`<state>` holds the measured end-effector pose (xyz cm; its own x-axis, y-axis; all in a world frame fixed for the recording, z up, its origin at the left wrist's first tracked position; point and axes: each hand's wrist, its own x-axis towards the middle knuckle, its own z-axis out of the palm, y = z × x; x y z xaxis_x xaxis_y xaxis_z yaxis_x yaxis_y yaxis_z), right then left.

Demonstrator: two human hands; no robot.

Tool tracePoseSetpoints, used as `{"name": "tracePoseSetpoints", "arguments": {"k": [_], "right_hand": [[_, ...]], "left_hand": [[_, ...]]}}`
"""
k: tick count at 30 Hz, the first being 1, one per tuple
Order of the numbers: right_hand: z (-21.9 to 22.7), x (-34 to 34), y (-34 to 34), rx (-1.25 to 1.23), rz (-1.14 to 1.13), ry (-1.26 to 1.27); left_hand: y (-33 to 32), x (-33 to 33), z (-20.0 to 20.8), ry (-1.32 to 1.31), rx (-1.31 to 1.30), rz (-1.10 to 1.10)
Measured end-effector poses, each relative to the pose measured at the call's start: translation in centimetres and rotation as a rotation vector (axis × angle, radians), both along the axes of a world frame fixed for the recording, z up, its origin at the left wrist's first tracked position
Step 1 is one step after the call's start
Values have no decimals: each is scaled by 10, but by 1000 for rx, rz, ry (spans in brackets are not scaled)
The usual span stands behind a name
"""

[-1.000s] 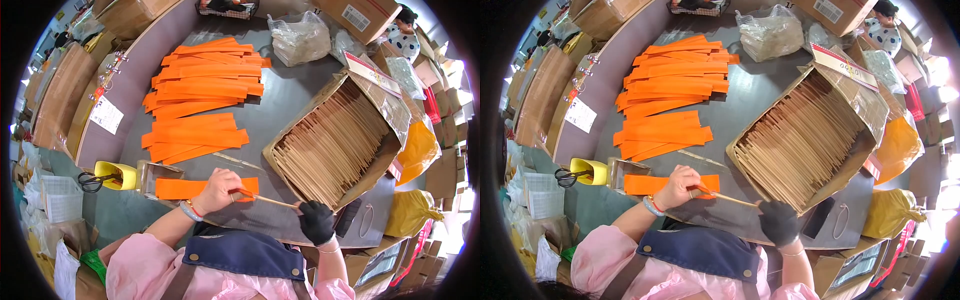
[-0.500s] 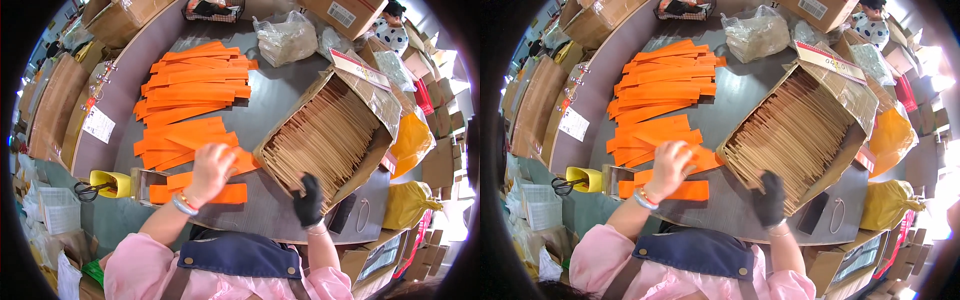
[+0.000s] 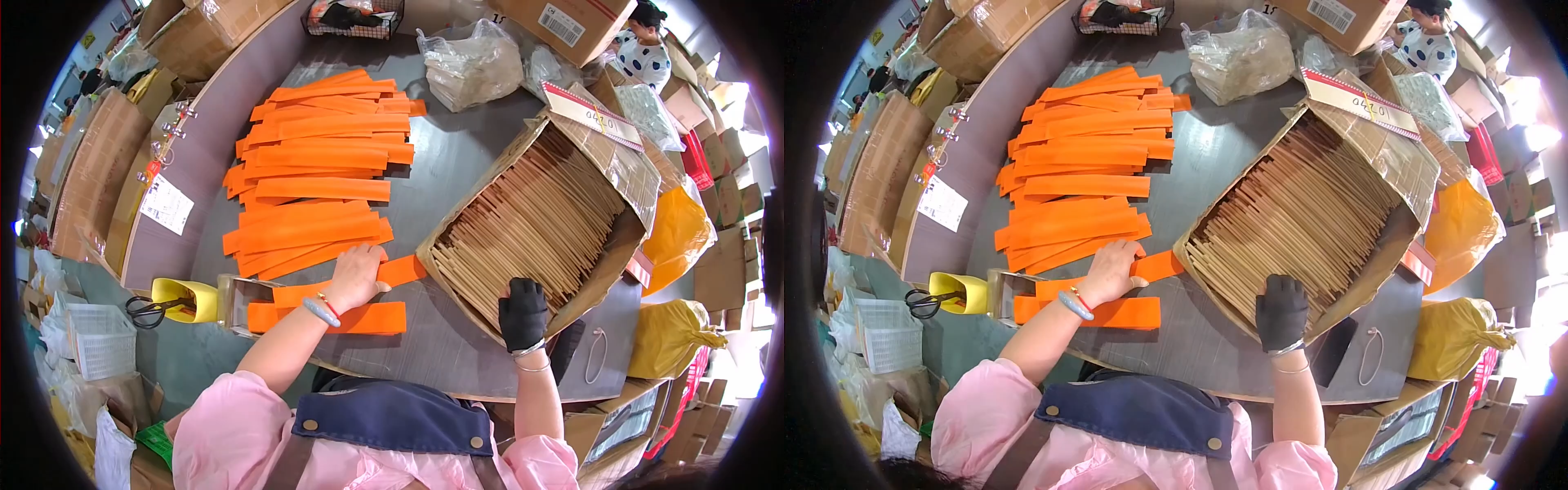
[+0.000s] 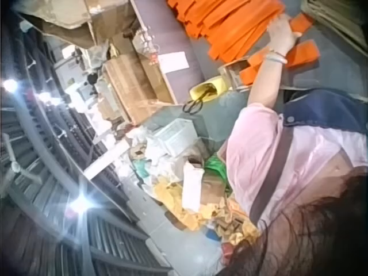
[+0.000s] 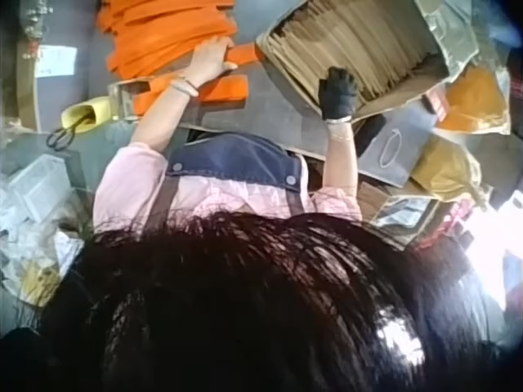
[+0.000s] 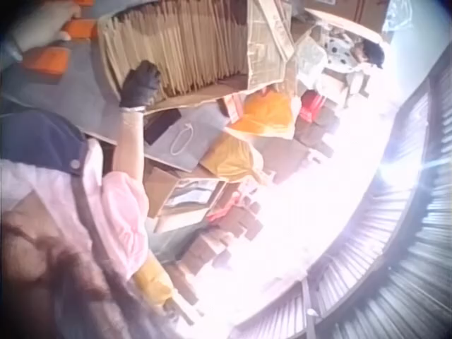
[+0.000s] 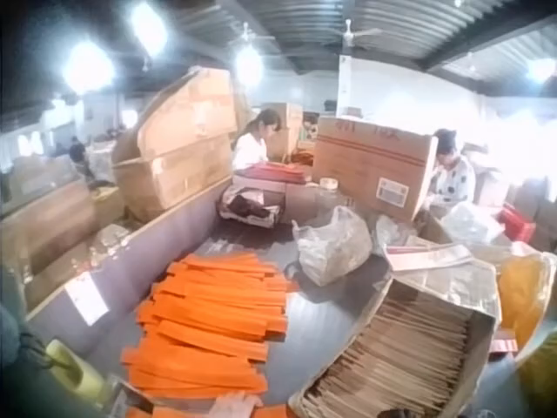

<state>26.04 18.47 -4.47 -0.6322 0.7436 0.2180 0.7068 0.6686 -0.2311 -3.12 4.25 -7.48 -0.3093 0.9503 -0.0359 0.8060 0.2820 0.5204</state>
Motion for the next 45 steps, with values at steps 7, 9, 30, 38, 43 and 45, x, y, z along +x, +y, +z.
{"name": "tracePoseSetpoints", "arguments": {"k": [7, 9, 30, 38, 43, 45], "right_hand": [[2, -3, -1, -49, -46, -122], [-1, 8, 1, -50, -114, -24], [62, 11, -61, -389, 178, 51], [70, 17, -65, -349, 236, 90], [77, 20, -68, -363, 275, 7], [74, 12, -70, -332, 302, -46]], "left_hand": [[-9, -21, 32, -49, 63, -104], [-11, -27, 80, -56, 89, -180], [-71, 14, 18, -308, 305, -206], [-72, 16, 10, -289, 319, -233], [-71, 13, 4, -259, 394, -265], [-71, 15, 10, -216, 368, -293]]}}
